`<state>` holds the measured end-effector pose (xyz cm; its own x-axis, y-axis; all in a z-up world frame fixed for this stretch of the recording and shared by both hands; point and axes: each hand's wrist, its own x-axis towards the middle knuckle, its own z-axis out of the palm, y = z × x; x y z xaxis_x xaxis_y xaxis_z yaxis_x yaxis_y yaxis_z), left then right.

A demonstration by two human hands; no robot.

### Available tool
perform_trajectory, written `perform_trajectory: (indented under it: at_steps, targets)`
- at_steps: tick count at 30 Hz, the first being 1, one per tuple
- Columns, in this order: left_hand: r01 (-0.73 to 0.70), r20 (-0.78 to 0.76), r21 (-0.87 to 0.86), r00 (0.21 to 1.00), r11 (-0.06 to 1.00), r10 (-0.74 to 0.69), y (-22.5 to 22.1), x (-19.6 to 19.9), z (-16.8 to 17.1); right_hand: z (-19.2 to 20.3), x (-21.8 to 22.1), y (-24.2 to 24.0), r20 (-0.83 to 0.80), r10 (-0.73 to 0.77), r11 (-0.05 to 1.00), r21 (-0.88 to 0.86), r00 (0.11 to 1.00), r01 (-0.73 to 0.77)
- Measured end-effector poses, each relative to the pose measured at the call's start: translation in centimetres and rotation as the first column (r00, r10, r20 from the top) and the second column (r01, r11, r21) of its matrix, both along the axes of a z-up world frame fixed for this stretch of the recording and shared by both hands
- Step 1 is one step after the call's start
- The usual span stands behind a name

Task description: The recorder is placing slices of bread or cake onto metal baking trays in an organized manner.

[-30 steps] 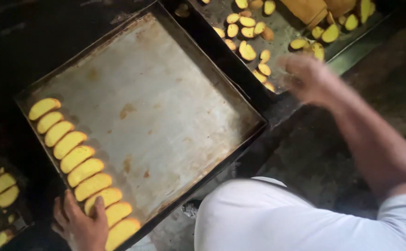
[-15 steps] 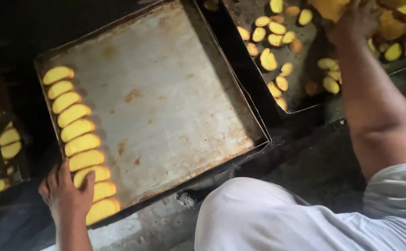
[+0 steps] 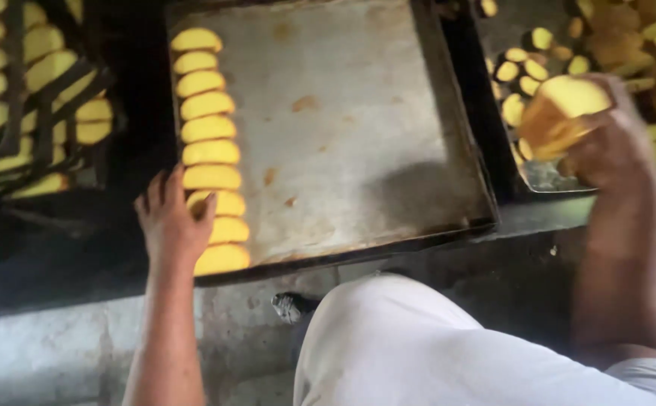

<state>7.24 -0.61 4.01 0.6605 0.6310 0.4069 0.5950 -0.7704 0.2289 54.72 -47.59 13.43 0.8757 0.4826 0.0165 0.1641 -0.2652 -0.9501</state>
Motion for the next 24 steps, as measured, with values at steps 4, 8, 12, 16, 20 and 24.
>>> perform_trajectory:
  at_steps: [4, 8, 12, 16, 20, 24]
  targets:
    - [0.072, 0.097, -0.074, 0.993, 0.995, -0.065, 0.1, 0.3, -0.2, -2.0, -4.5, 8.7, -0.317, 0.48, 0.83, 0.466, 0.818, -0.307]
    - [0.074, 0.12, -0.106, 0.991, 0.992, -0.062, 0.4, 0.4, -0.5, -3.2, -6.5, 12.8, -0.082, 0.394, 0.884, -0.241, 0.916, -0.401]
    - [0.069, 0.18, -0.171, 0.983, 0.983, -0.038, -0.1, 0.1, -0.3, 1.6, -11.0, 15.7, 0.194, 0.514, 0.726, -0.616, 0.835, -0.304]
    - [0.104, 0.254, -0.213, 0.966, 0.971, -0.048, -0.2, 0.5, -0.7, 2.3, -15.2, 18.9, 0.183, 0.508, 0.528, -0.838, 0.842, -0.136]
    - [0.116, 0.299, -0.161, 0.952, 0.98, -0.063, 0.5, 0.4, -2.1, 2.8, -21.2, 22.7, 0.203, 0.465, 0.395, -0.919, 0.862, 0.004]
    - [0.143, 0.307, -0.219, 0.949, 0.965, -0.071, 0.2, 0.4, -1.3, 2.6, -30.5, 25.9, 0.176, 0.522, 0.5, -0.856, 0.834, -0.132]
